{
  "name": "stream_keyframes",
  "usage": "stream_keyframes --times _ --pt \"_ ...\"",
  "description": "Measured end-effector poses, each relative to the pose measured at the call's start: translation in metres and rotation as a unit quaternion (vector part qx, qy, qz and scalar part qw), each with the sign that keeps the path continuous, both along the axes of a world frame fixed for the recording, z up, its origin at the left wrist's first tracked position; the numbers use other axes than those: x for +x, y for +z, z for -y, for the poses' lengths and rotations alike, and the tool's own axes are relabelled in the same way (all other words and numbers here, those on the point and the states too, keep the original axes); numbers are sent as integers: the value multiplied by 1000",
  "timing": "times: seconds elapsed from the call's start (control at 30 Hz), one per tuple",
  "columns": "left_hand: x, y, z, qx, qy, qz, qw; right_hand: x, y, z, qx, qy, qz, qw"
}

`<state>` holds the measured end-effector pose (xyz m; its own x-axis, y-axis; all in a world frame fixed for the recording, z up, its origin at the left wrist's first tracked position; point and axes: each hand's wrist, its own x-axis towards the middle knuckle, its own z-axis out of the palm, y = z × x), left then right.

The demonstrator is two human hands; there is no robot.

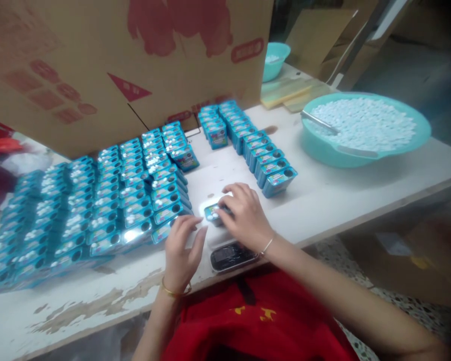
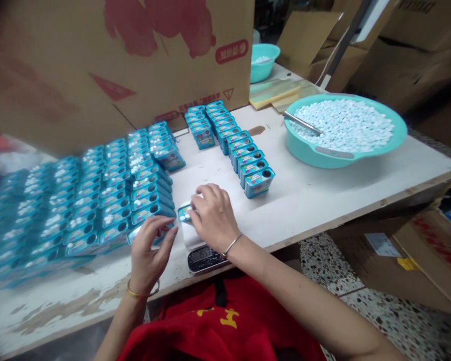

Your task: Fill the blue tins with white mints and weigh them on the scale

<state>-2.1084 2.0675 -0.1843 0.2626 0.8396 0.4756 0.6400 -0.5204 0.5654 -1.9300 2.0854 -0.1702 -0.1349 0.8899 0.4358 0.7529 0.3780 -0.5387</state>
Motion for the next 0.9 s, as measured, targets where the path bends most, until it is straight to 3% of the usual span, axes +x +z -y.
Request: stream_keyframes --times 0.13,0.27,0.37,0.5,0.63,0.73,0.9 --pt "0 -1 0 -3 9 -1 1000 1 6 0 3 -3 -30 1000" --pt "-2 1 -2 11 20 9 1000 25 17 8 -24 -26 -232 972" --pt "-7 0 -5 16 31 15 999 56 10 19 -139 -74 -426 891" --pt "-9 -4 -9 7 43 11 999 92 -28 39 -240 -139 -586 762" --pt "-6 -6 -10 6 33 4 999 102 -66 58 -287 -177 -638 693" --pt "-3 -6 -7 36 20 -12 999 97 -79 65 -303 -187 -650 672" --pt "4 -7 -6 108 -13 -97 989 89 -86 68 -314 -183 -645 672"
